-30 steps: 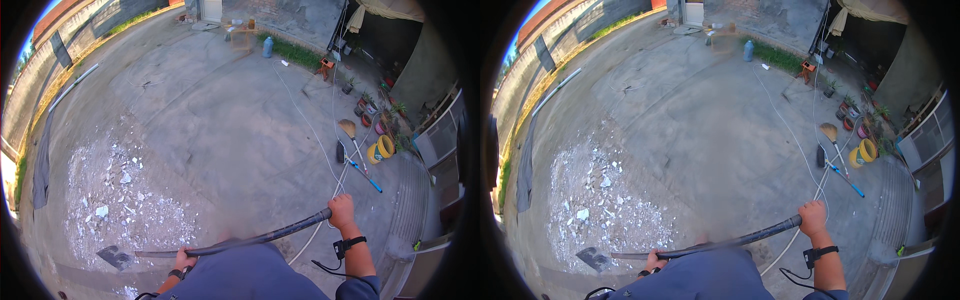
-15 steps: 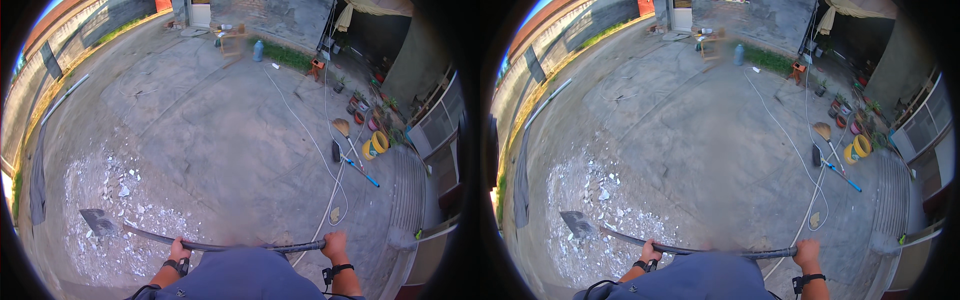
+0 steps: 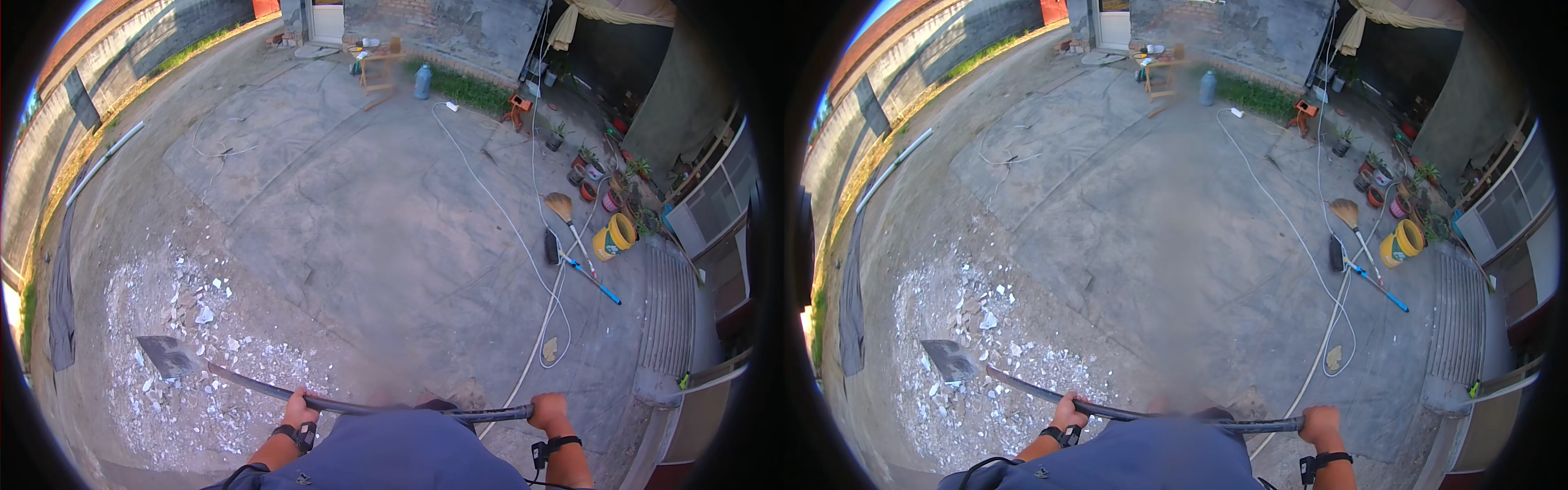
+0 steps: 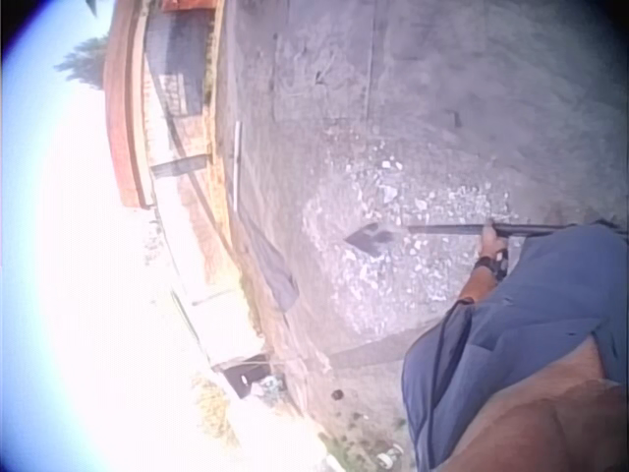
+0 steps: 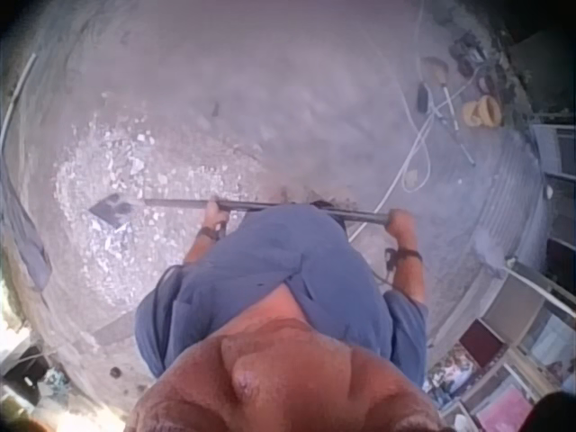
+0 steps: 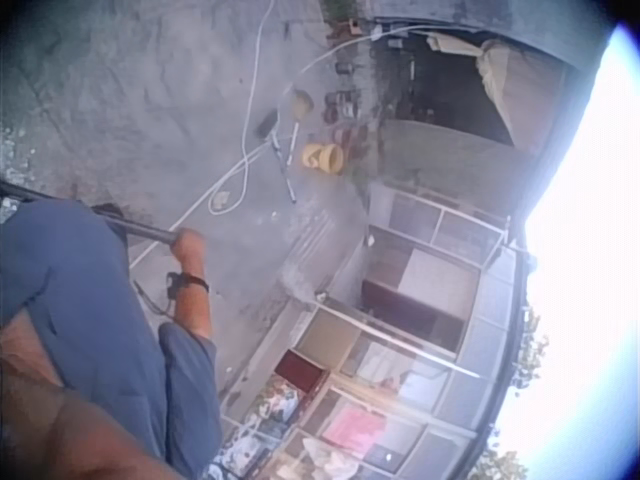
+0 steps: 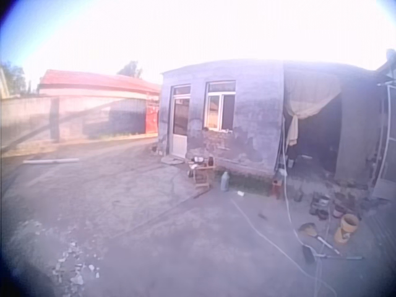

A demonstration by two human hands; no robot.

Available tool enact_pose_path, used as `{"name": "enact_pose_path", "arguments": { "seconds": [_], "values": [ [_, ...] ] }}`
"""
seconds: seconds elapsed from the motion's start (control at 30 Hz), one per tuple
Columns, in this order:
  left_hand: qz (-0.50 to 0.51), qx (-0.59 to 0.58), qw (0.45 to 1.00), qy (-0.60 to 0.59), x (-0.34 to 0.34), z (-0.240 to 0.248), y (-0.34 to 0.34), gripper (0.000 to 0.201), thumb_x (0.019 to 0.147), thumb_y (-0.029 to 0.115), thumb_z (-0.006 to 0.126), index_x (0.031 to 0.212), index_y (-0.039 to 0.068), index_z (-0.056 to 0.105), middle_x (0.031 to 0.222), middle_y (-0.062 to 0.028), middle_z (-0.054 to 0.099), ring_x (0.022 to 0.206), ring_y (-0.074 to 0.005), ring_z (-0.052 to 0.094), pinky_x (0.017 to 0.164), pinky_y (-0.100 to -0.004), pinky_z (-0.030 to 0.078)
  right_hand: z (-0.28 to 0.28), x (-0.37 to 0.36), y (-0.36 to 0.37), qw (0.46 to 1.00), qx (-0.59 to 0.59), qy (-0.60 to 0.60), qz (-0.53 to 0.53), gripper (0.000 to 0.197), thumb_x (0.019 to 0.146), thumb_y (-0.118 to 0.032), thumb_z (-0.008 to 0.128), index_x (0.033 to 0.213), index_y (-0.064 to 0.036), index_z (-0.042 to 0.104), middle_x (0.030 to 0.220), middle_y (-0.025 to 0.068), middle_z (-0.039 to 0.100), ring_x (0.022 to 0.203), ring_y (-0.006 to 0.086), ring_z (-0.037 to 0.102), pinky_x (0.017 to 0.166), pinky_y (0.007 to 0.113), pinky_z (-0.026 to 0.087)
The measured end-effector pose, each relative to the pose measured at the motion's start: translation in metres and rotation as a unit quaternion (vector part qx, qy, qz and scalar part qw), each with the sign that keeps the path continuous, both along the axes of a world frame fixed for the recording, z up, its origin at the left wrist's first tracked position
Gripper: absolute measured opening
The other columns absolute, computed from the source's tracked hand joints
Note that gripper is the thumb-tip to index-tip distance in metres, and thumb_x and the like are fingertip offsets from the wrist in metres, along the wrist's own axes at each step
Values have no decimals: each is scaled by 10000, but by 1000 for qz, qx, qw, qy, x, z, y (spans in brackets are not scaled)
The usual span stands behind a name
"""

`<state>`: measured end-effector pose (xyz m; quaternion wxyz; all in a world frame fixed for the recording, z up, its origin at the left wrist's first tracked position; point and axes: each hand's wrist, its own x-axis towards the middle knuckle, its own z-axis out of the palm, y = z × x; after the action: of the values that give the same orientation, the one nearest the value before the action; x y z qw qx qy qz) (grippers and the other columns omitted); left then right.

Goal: The person props a screen door open using a wooden board and then uses a shovel to collect debris from an indoor floor and carry it outside to dump it.

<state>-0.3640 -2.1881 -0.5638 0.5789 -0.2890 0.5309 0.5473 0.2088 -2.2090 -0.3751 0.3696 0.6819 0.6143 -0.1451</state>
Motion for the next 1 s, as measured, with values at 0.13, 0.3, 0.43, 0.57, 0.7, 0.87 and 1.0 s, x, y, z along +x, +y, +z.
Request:
{"name": "enact_pose_path", "arguments": {
  "seconds": [0.13, 0.3, 0.43, 0.57, 0.7, 0.87, 1.0],
  "values": [
    [3, -12, 1000, -2, -3, -15, -12, 121, 924, 124, 510, 827, 71, 461, 704, -48, 451, 665, -222, 478, 704, -435, 475, -2, 6, 1, 999, 47, 2, 23, 188, 621, -275, 659, 788, -197, 693, 849, 55, 686, 858, 272, 656, 751, 399, 474],
    [-3, -47, 999, 3, 5, 8, -17, 174, 918, 159, 517, 773, 87, 453, 692, -49, 453, 654, -212, 486, 782, -423, 477, 1, 4, 8, 998, 47, 5, 28, 171, 620, -251, 659, 776, -187, 688, 834, 59, 679, 851, 273, 646, 768, 410, 453],
    [-14, -45, 999, 11, 1, 3, -30, 176, 915, 160, 515, 763, 90, 460, 677, -38, 455, 641, -204, 491, 771, -408, 480, 0, 7, 4, 998, 58, 18, 25, 164, 614, -238, 661, 766, -180, 685, 832, 68, 680, 844, 276, 644, 780, 412, 450],
    [-14, -74, 997, 6, 4, -3, -37, 183, 914, 154, 509, 749, 92, 460, 644, -22, 453, 613, -193, 488, 750, -391, 483, -5, 17, -6, 998, 58, 30, 20, 147, 615, -218, 659, 753, -176, 681, 826, 72, 680, 851, 278, 642, 792, 413, 450],
    [-24, -33, 999, 9, 8, -7, -46, 166, 911, 124, 499, 754, 88, 458, 676, -35, 467, 629, -182, 481, 719, -375, 485, -14, 34, -26, 997, 58, 45, -7, 136, 615, -199, 659, 747, -175, 679, 826, 71, 680, 858, 281, 640, 791, 408, 453],
    [-72, -42, 995, 48, 50, 21, -36, 196, 924, 142, 495, 738, 92, 463, 649, -18, 467, 606, -163, 485, 707, -366, 488, -22, 70, -64, 995, 72, 61, -38, 130, 613, -172, 658, 742, -173, 677, 797, 64, 675, 841, 279, 637, 762, 396, 462],
    [-95, -61, 992, 64, 96, 36, -23, 189, 937, 157, 485, 758, 97, 465, 649, -5, 464, 621, -155, 494, 722, -359, 493, -34, 113, -105, 990, 85, 76, -86, 123, 614, -171, 659, 736, -172, 675, 783, 63, 671, 835, 273, 636, 758, 398, 461]
  ]
}}
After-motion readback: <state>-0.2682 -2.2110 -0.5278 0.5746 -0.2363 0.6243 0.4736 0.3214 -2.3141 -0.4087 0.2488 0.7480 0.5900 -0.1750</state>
